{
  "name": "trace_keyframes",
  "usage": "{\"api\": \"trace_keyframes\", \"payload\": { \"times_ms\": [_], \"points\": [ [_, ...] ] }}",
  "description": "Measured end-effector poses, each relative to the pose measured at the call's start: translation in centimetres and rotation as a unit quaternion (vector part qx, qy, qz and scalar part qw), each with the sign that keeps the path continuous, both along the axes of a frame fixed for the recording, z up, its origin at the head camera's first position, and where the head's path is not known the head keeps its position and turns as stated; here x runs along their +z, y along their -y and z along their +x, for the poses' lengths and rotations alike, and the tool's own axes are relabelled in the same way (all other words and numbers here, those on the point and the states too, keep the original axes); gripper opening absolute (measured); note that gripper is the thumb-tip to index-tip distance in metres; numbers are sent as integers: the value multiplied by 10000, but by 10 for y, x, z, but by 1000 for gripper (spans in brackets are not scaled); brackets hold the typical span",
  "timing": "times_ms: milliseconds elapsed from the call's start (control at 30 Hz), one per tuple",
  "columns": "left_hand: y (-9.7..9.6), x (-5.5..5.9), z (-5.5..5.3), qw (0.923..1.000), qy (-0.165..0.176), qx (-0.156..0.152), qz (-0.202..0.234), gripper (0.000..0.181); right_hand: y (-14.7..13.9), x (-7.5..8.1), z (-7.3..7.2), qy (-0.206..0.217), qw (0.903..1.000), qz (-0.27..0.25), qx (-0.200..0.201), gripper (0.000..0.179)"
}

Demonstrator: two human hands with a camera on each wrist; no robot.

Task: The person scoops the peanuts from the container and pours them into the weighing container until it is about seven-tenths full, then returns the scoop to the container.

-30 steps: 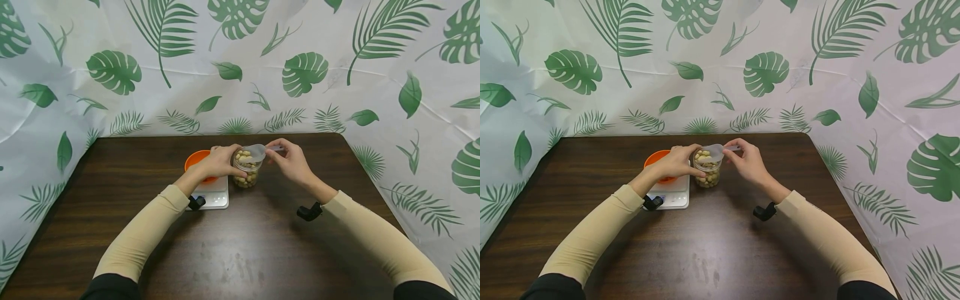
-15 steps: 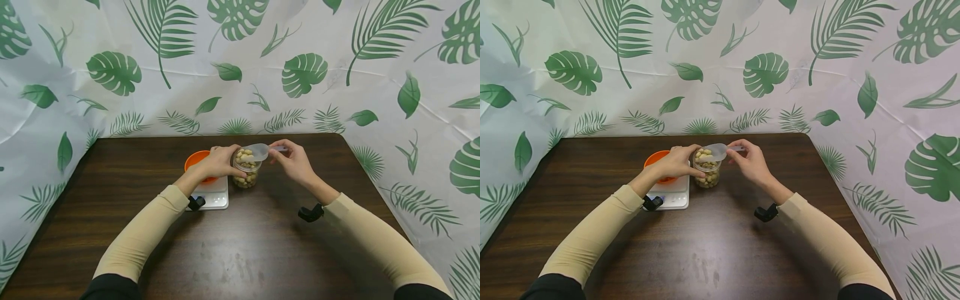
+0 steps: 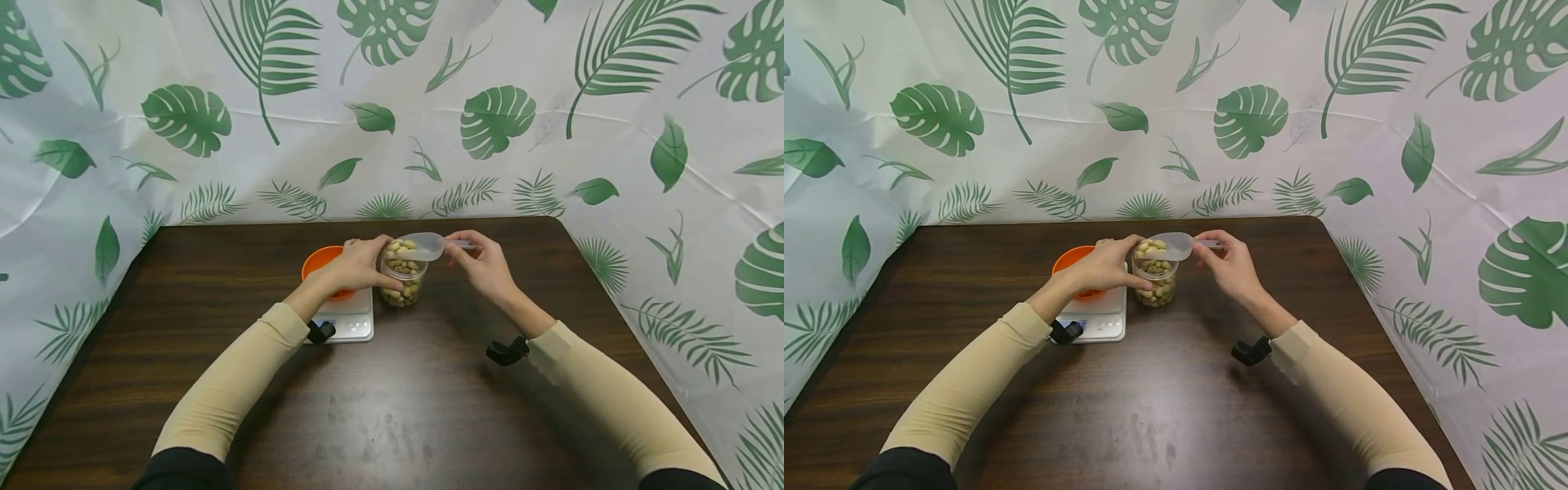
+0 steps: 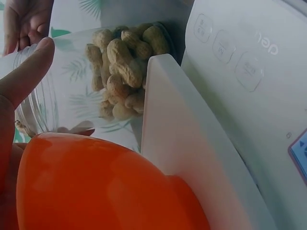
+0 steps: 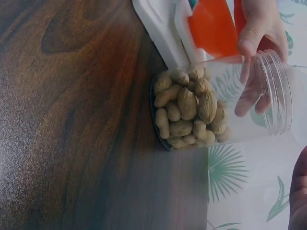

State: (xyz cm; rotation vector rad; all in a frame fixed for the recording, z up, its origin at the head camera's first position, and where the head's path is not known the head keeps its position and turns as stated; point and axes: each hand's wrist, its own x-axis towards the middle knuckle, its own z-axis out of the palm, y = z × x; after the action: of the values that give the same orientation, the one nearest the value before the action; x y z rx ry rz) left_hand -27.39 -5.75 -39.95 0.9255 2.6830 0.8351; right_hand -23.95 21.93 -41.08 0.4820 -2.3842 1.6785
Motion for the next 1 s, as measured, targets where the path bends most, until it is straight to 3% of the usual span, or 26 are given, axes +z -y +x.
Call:
{"api": "trace_keyframes", "payload": {
  "times_ms": [300, 567, 767, 1000],
  "points": [
    [0, -4, -1, 9998, -155, 76, 126, 96, 1, -3, -2, 72, 9989, -467, -40, 23],
    [8, 1, 6, 9992, -226, 203, 253, 97, 1, 3, -2, 88, 9982, -596, 32, 25],
    [22, 7, 13, 9987, -231, 292, 337, 91, 1, 8, 0, 84, 9978, -659, 68, 25],
    [48, 5, 18, 9960, -297, 539, 645, 87, 11, 11, -1, 134, 9960, -840, 258, 24]
  ]
}}
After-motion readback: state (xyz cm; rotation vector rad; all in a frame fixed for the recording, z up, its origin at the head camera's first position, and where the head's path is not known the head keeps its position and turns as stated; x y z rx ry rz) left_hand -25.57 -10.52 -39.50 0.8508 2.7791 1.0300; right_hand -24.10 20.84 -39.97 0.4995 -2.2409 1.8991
